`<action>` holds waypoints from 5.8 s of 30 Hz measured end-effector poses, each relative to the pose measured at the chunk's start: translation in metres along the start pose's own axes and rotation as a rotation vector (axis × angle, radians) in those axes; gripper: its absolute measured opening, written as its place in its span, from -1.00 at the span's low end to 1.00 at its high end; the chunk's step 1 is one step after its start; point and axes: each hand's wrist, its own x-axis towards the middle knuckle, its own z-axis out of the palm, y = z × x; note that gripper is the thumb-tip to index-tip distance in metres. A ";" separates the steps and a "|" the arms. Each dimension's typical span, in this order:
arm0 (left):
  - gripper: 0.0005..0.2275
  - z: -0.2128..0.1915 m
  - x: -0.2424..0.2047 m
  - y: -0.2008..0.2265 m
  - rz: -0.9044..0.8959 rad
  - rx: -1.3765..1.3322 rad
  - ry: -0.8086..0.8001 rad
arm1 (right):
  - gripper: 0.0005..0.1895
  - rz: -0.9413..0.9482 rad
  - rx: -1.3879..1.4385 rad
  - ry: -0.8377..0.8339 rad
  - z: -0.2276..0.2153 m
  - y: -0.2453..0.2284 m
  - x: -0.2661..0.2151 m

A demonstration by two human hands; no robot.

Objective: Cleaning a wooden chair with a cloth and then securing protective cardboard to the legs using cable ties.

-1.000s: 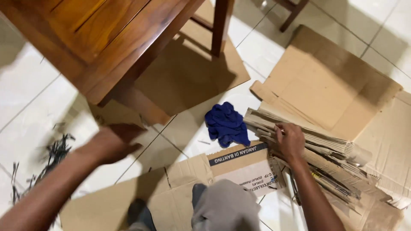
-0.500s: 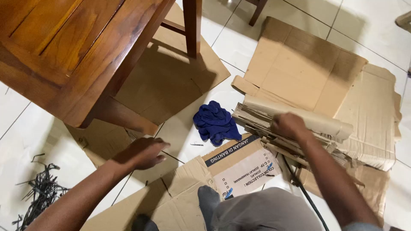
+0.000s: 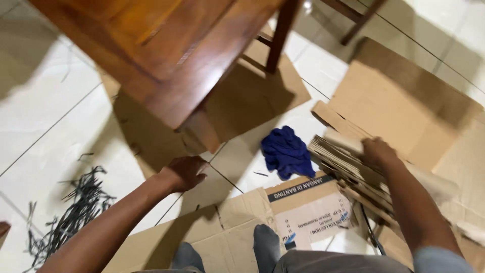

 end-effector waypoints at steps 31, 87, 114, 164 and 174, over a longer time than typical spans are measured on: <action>-0.28 -0.035 -0.037 0.015 0.055 -0.721 0.758 | -0.63 -1.094 0.774 -0.206 -0.150 -0.386 -0.136; -0.42 0.138 -0.088 -0.169 -0.606 -0.182 0.305 | -0.47 -1.075 -0.222 -0.463 0.030 -0.436 -0.112; -0.65 0.040 -0.091 -0.120 0.103 -1.370 0.690 | -0.66 -0.988 0.362 -0.404 -0.097 -0.481 -0.180; -0.80 -0.017 -0.061 -0.007 0.120 -0.626 0.810 | -0.65 -0.889 0.826 -0.259 -0.148 -0.365 -0.163; -0.63 -0.072 0.006 -0.048 0.153 -0.790 1.070 | -0.87 -1.139 0.298 0.815 -0.175 -0.404 -0.071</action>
